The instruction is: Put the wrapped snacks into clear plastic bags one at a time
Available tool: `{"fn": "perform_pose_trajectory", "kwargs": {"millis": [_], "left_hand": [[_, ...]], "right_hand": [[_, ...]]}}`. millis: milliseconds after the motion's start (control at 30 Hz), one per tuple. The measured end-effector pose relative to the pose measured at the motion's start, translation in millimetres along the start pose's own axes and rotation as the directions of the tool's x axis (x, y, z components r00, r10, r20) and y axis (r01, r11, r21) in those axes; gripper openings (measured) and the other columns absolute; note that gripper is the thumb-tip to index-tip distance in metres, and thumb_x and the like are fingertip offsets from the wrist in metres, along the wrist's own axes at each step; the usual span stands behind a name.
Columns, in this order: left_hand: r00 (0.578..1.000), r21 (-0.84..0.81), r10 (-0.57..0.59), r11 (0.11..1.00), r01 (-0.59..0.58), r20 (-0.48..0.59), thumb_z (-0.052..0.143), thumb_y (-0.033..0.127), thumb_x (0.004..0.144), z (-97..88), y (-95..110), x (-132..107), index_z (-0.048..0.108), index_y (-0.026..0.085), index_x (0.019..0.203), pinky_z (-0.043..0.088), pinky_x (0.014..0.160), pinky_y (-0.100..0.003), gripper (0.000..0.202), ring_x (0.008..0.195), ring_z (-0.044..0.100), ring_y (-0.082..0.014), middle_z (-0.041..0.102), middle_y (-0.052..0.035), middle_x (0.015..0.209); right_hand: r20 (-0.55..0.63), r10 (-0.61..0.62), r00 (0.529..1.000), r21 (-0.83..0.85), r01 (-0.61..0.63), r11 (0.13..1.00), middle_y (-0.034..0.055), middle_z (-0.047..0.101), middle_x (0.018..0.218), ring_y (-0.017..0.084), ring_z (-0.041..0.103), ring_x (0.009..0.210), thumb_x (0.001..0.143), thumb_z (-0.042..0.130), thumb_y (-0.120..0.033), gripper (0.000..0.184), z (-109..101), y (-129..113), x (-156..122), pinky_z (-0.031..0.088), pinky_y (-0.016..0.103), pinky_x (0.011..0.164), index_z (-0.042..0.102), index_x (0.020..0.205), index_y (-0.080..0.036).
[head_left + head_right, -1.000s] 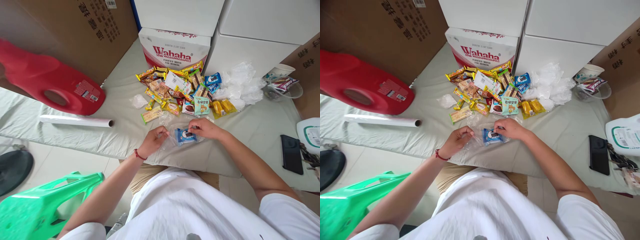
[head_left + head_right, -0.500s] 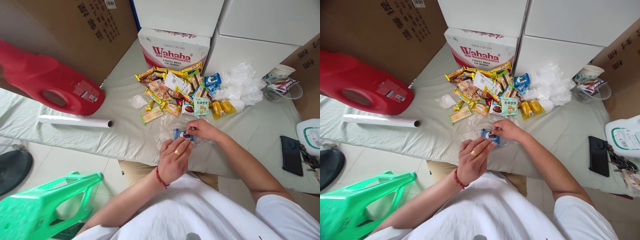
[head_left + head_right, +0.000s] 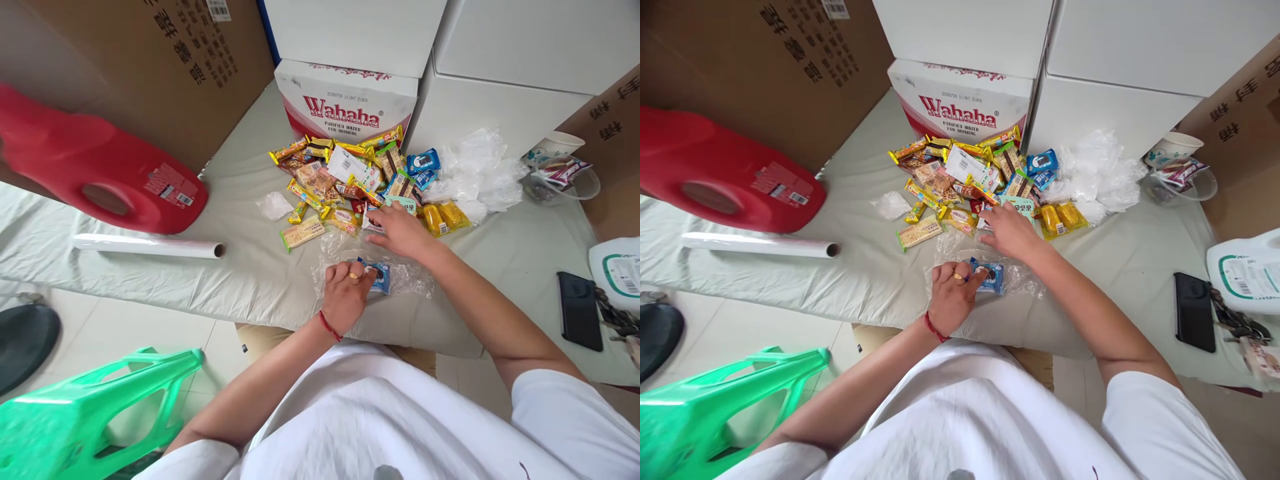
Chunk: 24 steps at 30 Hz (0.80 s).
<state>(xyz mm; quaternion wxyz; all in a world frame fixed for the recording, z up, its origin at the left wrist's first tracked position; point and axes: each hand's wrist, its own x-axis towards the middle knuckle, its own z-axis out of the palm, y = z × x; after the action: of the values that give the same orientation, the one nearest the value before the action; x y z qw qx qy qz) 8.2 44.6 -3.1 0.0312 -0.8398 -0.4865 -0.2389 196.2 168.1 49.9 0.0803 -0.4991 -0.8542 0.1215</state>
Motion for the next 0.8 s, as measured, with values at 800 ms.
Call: {"fn": "perform_pose_trajectory", "kwargs": {"millis": [800], "left_hand": [[0.992, -0.256, -0.107, 0.959, 0.119, 0.063, 0.052, 0.016, 0.095, 11.5, -17, -4, 0.073, 0.023, 0.075, 0.039, 0.076, -0.038, 0.031, 0.066, 0.059, -0.018, 0.064, -0.0041, 0.062]], "right_hand": [[-0.102, -0.281, 0.954, 0.141, 0.293, 0.945, 0.0083, 0.061, 0.095, 0.019, 0.059, 0.078, 0.107, 0.033, -0.019, 0.05, 66, -44, -105, 0.051, 0.031, 0.07, 0.038, 0.156, -0.022]]}}
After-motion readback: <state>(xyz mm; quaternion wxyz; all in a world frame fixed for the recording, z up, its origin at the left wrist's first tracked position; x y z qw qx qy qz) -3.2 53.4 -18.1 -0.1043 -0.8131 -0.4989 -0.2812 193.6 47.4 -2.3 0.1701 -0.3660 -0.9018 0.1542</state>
